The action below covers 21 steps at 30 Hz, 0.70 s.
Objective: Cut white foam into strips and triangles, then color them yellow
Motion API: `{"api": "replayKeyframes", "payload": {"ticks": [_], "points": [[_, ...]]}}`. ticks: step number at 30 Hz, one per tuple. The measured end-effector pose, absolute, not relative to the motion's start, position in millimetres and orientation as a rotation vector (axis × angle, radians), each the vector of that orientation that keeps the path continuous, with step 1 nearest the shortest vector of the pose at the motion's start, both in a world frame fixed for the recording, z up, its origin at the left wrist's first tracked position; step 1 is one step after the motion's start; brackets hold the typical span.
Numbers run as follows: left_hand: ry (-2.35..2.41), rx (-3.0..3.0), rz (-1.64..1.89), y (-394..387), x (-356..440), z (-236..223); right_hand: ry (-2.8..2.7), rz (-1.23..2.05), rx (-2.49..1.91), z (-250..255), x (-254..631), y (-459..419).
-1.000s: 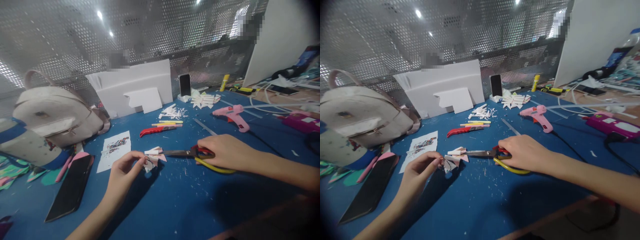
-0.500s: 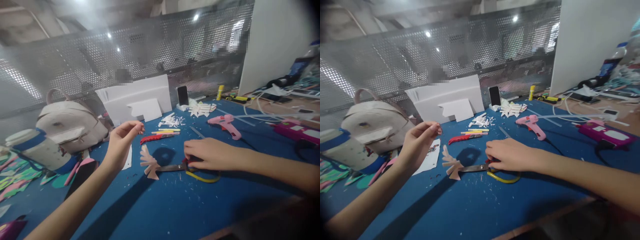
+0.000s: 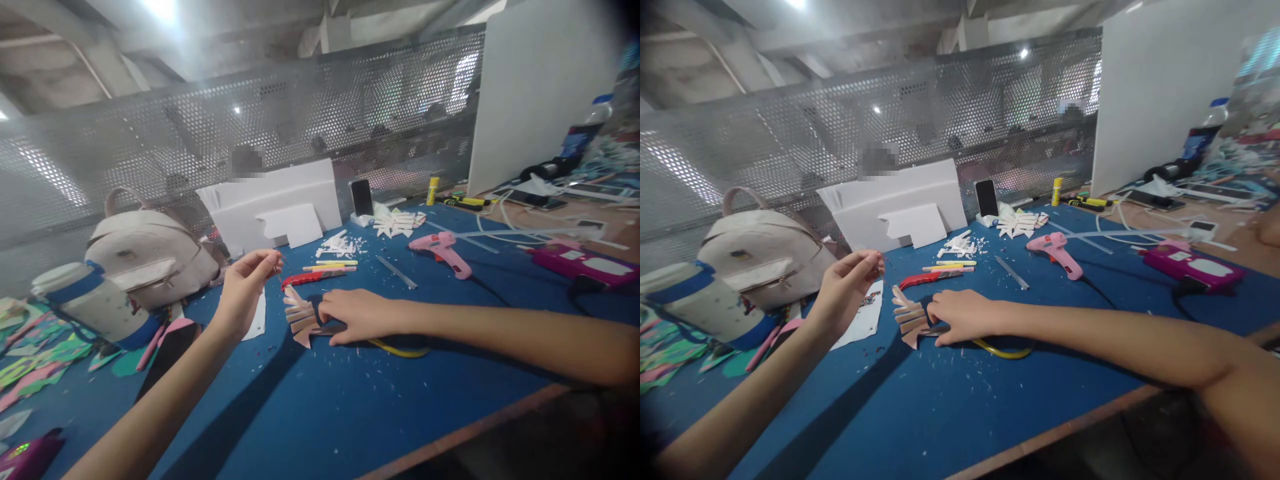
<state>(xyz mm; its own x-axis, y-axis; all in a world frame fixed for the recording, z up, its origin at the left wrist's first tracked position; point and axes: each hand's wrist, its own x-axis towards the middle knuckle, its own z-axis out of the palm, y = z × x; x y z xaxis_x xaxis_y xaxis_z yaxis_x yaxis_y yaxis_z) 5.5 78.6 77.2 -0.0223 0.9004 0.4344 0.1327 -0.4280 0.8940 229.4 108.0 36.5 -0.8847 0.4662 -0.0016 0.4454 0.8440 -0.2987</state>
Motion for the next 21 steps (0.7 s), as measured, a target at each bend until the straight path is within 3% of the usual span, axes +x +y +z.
{"api": "replayKeyframes", "payload": {"ticks": [14, 21], "points": [[1.114, 1.522, 1.549, 81, -14, 72, -2.794, 0.518, -0.773, 41, 236, 103], [1.07, 1.432, 1.68, 84, -20, 92, -2.715, 0.622, -0.822, 42, 247, 109]]}}
